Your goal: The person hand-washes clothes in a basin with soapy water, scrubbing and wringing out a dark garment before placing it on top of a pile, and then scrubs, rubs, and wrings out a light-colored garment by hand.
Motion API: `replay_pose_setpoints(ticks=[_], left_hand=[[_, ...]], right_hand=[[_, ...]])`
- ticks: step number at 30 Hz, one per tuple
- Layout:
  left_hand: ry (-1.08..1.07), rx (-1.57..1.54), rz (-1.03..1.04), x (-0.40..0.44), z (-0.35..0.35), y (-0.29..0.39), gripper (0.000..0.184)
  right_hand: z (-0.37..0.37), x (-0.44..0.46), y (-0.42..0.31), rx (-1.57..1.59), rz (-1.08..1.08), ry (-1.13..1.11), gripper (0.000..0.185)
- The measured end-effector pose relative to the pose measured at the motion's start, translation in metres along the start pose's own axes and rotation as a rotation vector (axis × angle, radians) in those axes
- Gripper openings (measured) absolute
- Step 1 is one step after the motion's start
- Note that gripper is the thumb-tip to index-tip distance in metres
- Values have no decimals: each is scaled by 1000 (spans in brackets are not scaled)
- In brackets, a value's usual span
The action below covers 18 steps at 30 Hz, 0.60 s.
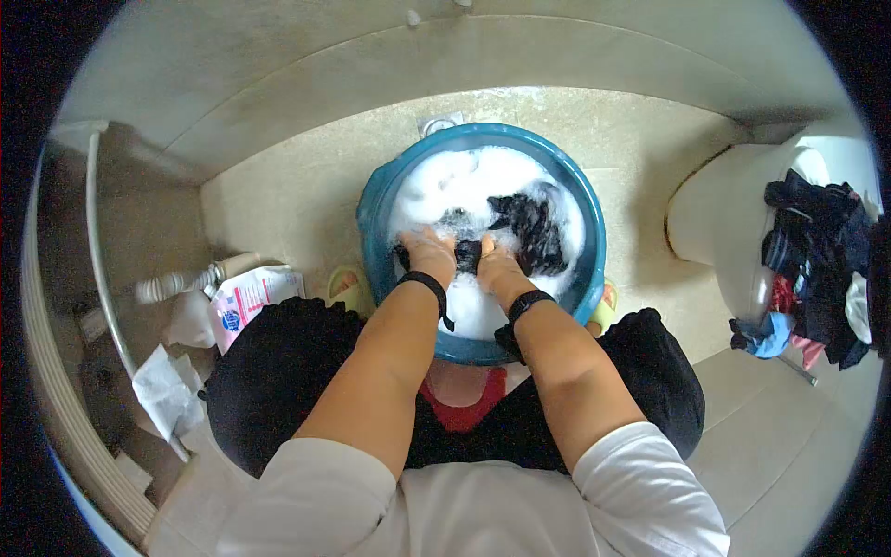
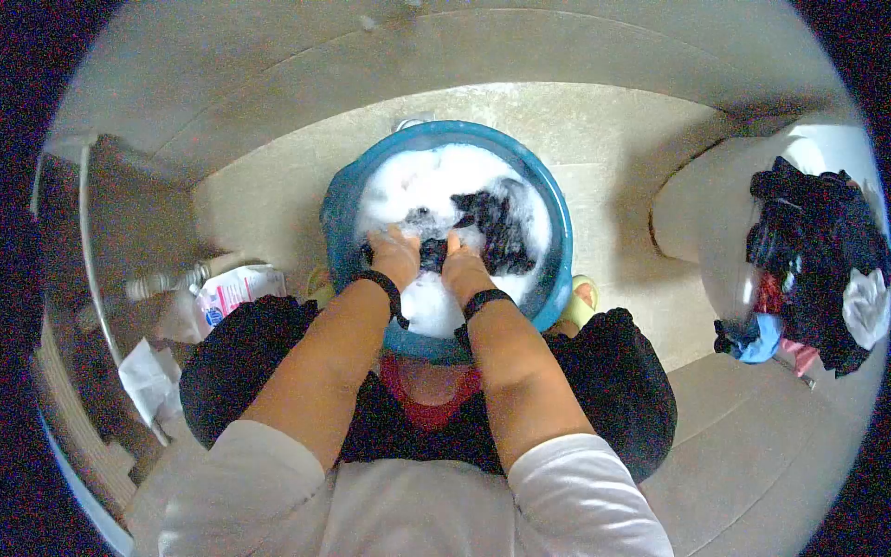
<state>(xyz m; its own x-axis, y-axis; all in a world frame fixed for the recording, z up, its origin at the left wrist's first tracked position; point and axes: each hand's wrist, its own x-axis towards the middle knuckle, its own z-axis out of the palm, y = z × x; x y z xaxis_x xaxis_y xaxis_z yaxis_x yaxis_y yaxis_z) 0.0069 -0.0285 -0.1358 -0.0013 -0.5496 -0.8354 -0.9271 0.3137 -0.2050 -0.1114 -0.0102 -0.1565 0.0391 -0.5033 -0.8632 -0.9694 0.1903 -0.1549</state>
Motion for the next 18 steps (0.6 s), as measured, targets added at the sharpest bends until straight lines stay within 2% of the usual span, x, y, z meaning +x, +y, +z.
replay_pose_setpoints(ticks=[1,3,4,5,7,8,9,11,13,15,16,17,18], left_hand=[[-12,-69,50,4,-2,-1,43],[-27,-141,101,13,0,0,42],[11,-100,118,18,8,3,36],[52,-58,134,26,17,6,32],[81,-45,195,45,35,6,31],[120,-103,191,51,40,7,31],[162,-164,187,49,43,6,32],[166,-275,181,32,39,-5,32],[214,-382,162,11,12,-22,34],[464,-565,63,-23,-7,-27,48],[725,-664,206,-27,-9,-29,67],[915,-895,340,-23,-6,-29,70],[915,-1160,409,-49,-24,-30,64]], right_hand=[[5,10,4,3,3,-12,75],[27,43,19,4,-104,-32,55],[70,94,44,-275,-238,-11,32],[57,85,37,-274,-239,-13,32],[5,33,13,-518,-447,-119,25],[-2,18,11,-266,-362,19,27],[-2,18,16,-271,-365,28,27],[5,28,36,-280,-579,202,31],[22,115,60,-661,-495,-14,35],[-42,16,27,-24,-321,394,49],[-65,-23,20,181,-358,442,49],[-88,-61,12,389,-395,487,49],[-115,-113,0,364,-433,564,46]])
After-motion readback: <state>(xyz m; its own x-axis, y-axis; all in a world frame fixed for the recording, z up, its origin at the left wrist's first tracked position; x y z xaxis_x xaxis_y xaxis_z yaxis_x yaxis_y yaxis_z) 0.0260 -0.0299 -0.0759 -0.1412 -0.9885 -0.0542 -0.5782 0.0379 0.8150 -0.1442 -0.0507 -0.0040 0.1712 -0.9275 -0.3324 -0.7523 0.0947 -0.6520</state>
